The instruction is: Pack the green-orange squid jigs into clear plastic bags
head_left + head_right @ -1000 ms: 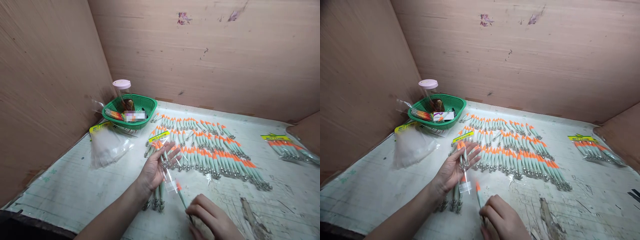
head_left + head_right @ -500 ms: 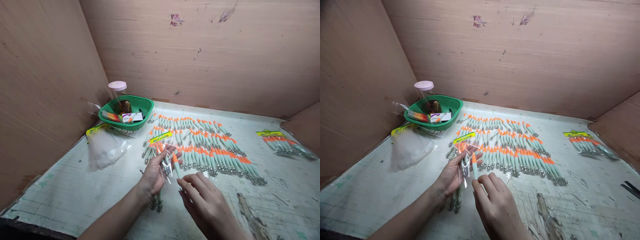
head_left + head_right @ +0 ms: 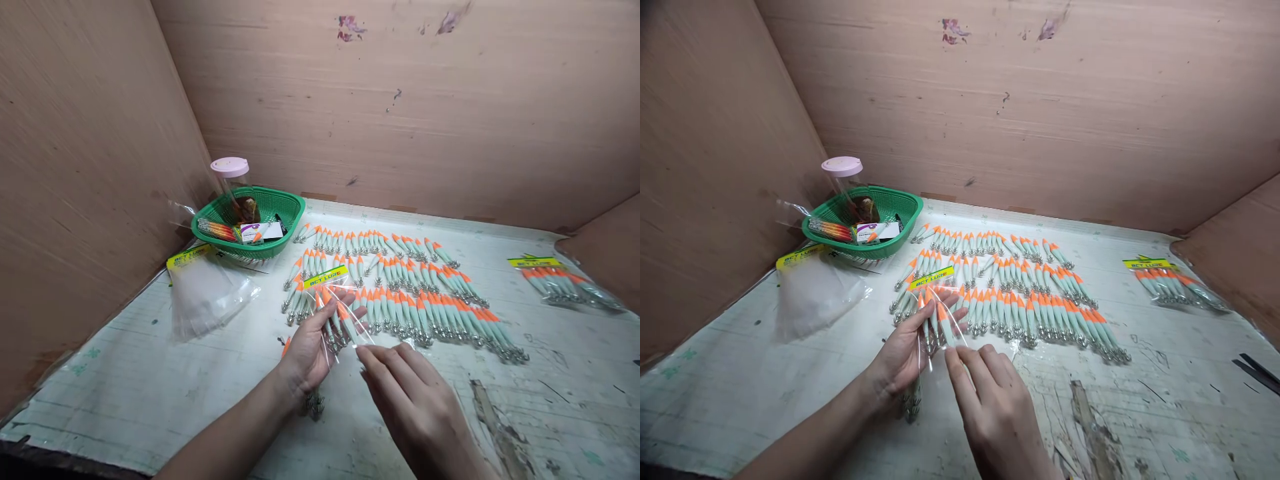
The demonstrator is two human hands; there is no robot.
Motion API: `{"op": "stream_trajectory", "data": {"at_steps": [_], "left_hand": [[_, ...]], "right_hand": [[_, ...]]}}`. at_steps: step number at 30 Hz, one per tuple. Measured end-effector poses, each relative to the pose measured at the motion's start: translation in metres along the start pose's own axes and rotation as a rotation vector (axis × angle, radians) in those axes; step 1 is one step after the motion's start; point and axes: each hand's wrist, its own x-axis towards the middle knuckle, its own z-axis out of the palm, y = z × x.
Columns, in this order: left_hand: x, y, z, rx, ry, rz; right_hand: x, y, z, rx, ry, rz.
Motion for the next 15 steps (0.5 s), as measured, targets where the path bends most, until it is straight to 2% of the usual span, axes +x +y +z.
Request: {"op": "stream_trajectory", "data": {"at_steps": [5,10,15], "left_hand": [[-0.001,-0.002,0.001,-0.001,0.012,-0.001],[-0.003,-0.003,0.002,-0.029,-0.018,0.020],[-0.005,-0.008,0.003,-0.018,-0.051,0.006]], "right_hand": [[-0.004,0.002,0.013,0.016,0.137,0.058],[-0.007,0.002,0.014,0.073,0.210,0.154],[-0.005,0.002,0.020,0.109,0.261,0.158]]}}
